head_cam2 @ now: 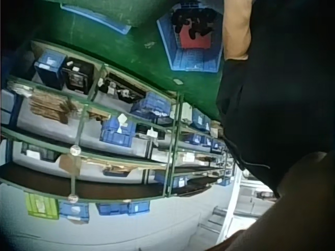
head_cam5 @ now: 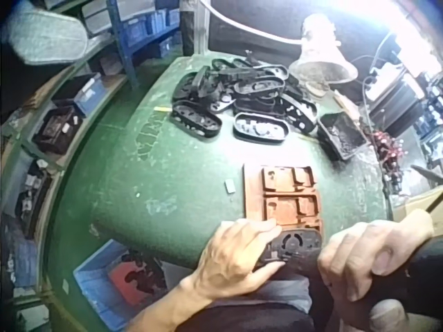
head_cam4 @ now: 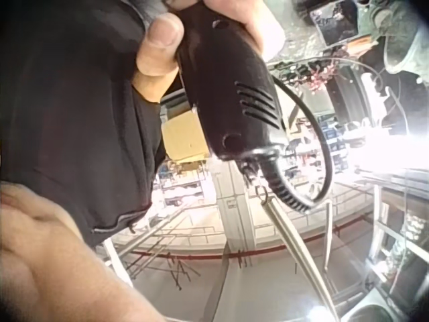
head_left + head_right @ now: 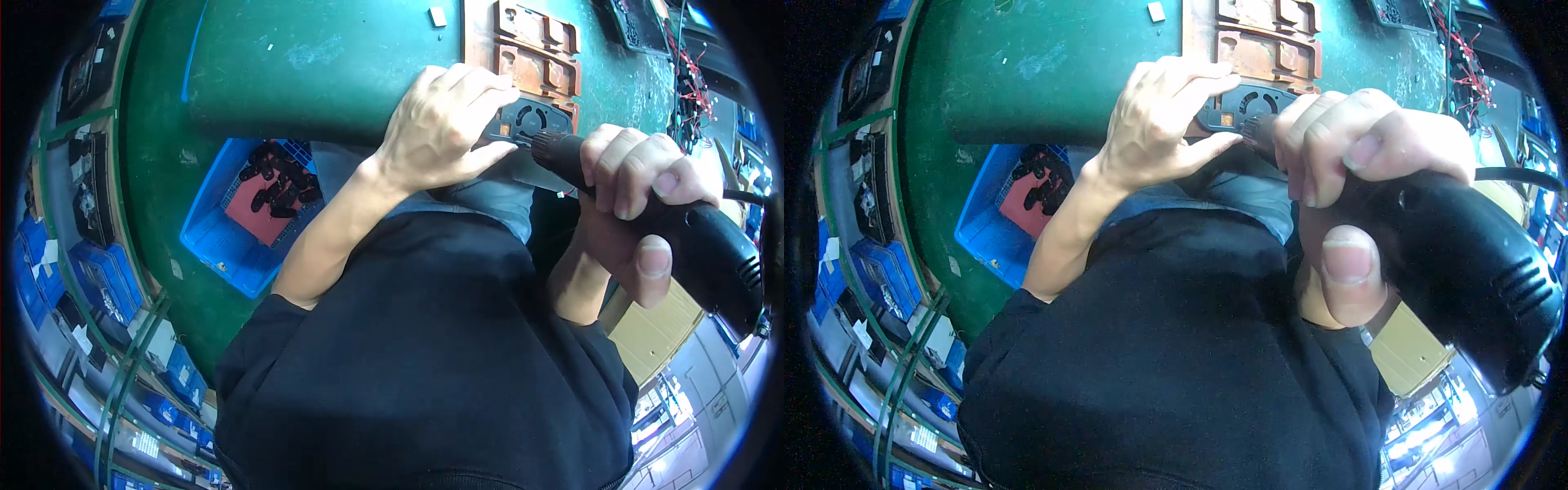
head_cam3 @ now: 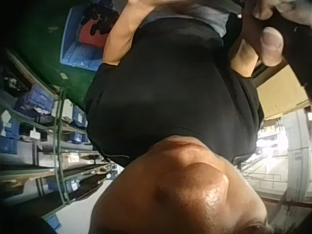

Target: Assembling electronic components, including a fan and circuit board, into a plastic housing and securing them with an electric screwdriver.

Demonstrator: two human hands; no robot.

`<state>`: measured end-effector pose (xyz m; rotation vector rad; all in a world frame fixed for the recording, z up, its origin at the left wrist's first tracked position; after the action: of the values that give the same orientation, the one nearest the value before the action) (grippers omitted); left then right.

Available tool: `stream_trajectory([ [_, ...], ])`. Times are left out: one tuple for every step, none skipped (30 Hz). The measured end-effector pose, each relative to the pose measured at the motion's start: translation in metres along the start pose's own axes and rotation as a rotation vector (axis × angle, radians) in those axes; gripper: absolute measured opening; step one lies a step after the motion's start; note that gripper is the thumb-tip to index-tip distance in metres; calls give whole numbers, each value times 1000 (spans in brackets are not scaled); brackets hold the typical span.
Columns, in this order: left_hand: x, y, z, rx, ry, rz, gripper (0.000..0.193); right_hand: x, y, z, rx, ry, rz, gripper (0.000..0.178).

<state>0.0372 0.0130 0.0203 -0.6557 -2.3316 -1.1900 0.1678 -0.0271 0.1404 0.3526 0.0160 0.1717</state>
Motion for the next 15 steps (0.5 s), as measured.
stream_trajectory([
  [0,0,0,-2,-7,-2,55,-1,0,-1,7,-1,5,40],
  [0,1,-2,-10,-21,-5,55,1,-2,-1,29,-5,-18,40],
  [-1,3,-3,-21,-22,-10,55,2,-2,-1,54,-10,-41,41],
  [-2,4,-4,-19,-25,-3,55,2,-3,-2,88,16,-73,42],
  [0,3,-3,-11,-12,7,54,0,-3,-6,94,14,-97,43],
  [2,1,-4,-19,4,4,54,-2,-4,-8,100,13,-120,44],
  [3,-3,-3,2,7,17,55,-4,-6,-9,70,54,-111,47],
  [1,-4,-2,14,-1,25,55,-4,-5,-11,64,98,-136,47],
  [1,-4,-3,0,5,19,55,-4,-3,-13,56,144,-161,47],
  [0,-6,-2,3,14,16,55,1,0,-15,56,207,-112,44],
  [0,-6,-1,6,23,17,55,11,2,-14,71,267,-102,44],
  [0,-4,-1,-10,23,12,55,22,4,-7,85,319,-92,44],
  [0,-3,0,-4,13,12,55,31,8,5,101,426,9,47],
  [-1,-1,0,4,7,17,55,40,10,19,126,459,8,49],
  [5,4,-6,-24,25,18,55,46,8,39,147,441,-21,49],
])
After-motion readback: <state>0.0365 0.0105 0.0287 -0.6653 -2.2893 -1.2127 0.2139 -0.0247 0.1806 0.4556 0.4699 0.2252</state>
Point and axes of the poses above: each hand's wrist, its own y-axis towards the middle knuckle, its own x-axis out of the back of the hand, z = x × y, the point moved 5 cm from there along y, towards the middle knuckle, and after that the axes turned 10 degrees about -x, right-handed, at the moved point
